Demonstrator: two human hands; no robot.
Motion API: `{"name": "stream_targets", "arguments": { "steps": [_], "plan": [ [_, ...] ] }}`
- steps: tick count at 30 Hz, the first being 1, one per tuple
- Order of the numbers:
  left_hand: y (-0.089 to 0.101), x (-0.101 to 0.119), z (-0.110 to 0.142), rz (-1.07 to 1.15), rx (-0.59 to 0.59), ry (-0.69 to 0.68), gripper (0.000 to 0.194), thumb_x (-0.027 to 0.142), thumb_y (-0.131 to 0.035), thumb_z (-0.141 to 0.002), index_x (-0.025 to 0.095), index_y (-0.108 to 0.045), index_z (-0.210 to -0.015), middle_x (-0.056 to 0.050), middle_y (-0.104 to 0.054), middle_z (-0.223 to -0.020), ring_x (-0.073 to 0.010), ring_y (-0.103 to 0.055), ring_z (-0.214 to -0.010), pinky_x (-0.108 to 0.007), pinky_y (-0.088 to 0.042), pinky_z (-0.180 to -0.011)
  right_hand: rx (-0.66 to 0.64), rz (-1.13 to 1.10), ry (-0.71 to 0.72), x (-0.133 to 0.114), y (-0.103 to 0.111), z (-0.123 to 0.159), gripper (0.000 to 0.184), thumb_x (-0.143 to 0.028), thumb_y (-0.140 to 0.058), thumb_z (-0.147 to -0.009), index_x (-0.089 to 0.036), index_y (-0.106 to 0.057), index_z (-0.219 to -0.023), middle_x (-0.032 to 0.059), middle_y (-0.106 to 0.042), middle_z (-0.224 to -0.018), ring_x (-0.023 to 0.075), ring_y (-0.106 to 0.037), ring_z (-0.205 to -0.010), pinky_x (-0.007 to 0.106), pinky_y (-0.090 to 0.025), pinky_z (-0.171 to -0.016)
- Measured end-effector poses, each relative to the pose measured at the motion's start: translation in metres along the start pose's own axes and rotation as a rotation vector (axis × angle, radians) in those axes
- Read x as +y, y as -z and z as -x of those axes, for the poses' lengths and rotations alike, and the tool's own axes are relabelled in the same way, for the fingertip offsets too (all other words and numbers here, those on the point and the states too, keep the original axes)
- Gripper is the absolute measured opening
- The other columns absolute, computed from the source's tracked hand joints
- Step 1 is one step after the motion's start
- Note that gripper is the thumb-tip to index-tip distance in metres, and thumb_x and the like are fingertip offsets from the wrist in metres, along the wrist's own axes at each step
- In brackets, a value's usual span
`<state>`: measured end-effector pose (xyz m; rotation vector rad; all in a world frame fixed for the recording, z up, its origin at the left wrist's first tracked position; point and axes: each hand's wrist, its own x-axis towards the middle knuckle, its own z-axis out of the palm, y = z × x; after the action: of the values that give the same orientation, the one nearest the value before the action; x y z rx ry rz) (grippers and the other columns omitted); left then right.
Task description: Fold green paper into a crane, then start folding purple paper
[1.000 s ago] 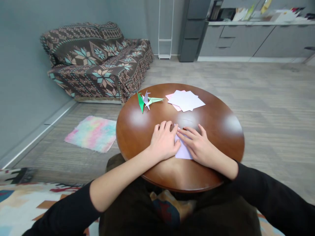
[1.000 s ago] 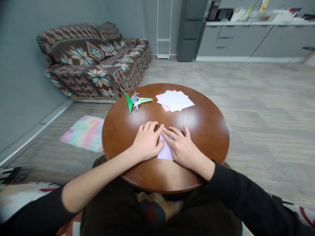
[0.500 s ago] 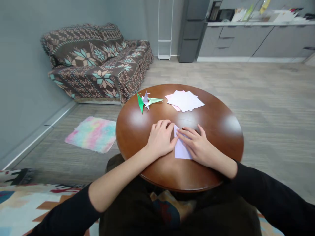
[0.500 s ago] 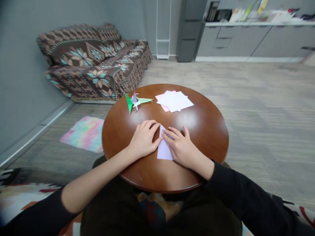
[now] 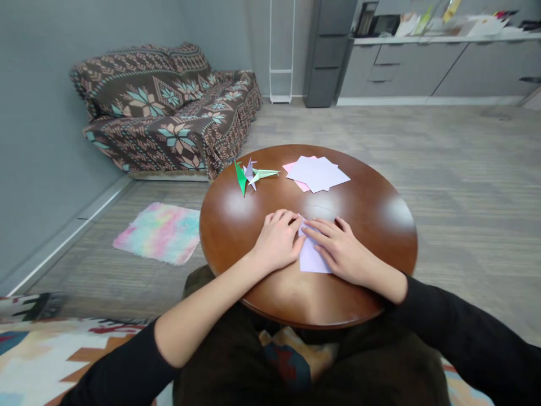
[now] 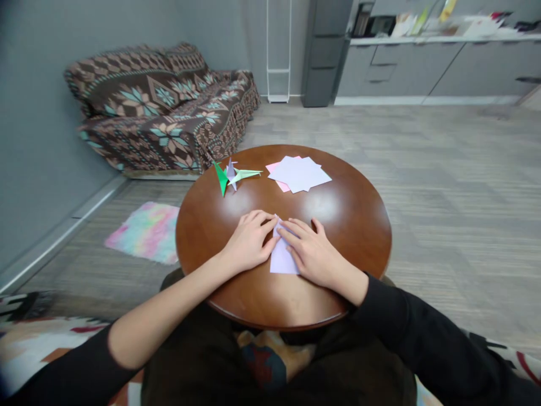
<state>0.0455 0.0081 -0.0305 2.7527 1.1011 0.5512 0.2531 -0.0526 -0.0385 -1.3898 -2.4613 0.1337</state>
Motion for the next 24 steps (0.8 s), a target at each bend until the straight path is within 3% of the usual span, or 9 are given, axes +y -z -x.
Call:
{"name": "stream_targets", "arguments": {
  "steps": [13,19,24],
  "plan": [
    [-0.0028,-0.0016,0.001,0.016,0.013,-0.04,0.037,0.03,-0.053,-0.097,0.015,-0.063,-0.129,-0.014,-0.066,-0.127,-0.0284,-0.055,-0.124,-0.047,-0.045,-0.108,-0.018,-0.008,0.009,0.0002,0.0028,-0.0018,0.055,-0.016,-0.041,-0.1,-0.023,-0.046,-0.154,0.0166,-0.05,-0.157,0.0343,-0.046,-0.143,0.072,-0.027,-0.112],
    [-0.0026,-0.0009,0.0007,0.012,0.006,-0.036,0.041,0.035,-0.057,-0.096,0.014,-0.062,-0.131,-0.015,-0.065,-0.13,-0.0296,-0.054,-0.127,-0.048,-0.043,-0.11,-0.014,0.005,0.02,-0.0007,0.0048,-0.005,0.05,-0.038,-0.045,-0.105,-0.02,-0.048,-0.151,0.0195,-0.051,-0.156,0.0365,-0.047,-0.143,0.072,-0.025,-0.113],
    [-0.0013,0.0003,0.0026,-0.004,-0.021,-0.051,0.051,0.039,-0.06,-0.094,0.011,-0.057,-0.136,-0.017,-0.062,-0.135,-0.0318,-0.052,-0.13,-0.049,-0.041,-0.113,-0.036,-0.019,-0.015,0.0004,0.0028,-0.0019,0.053,-0.04,-0.044,-0.105,-0.018,-0.045,-0.153,0.0188,-0.046,-0.16,0.0353,-0.042,-0.148,0.069,-0.026,-0.115]
  ]
}}
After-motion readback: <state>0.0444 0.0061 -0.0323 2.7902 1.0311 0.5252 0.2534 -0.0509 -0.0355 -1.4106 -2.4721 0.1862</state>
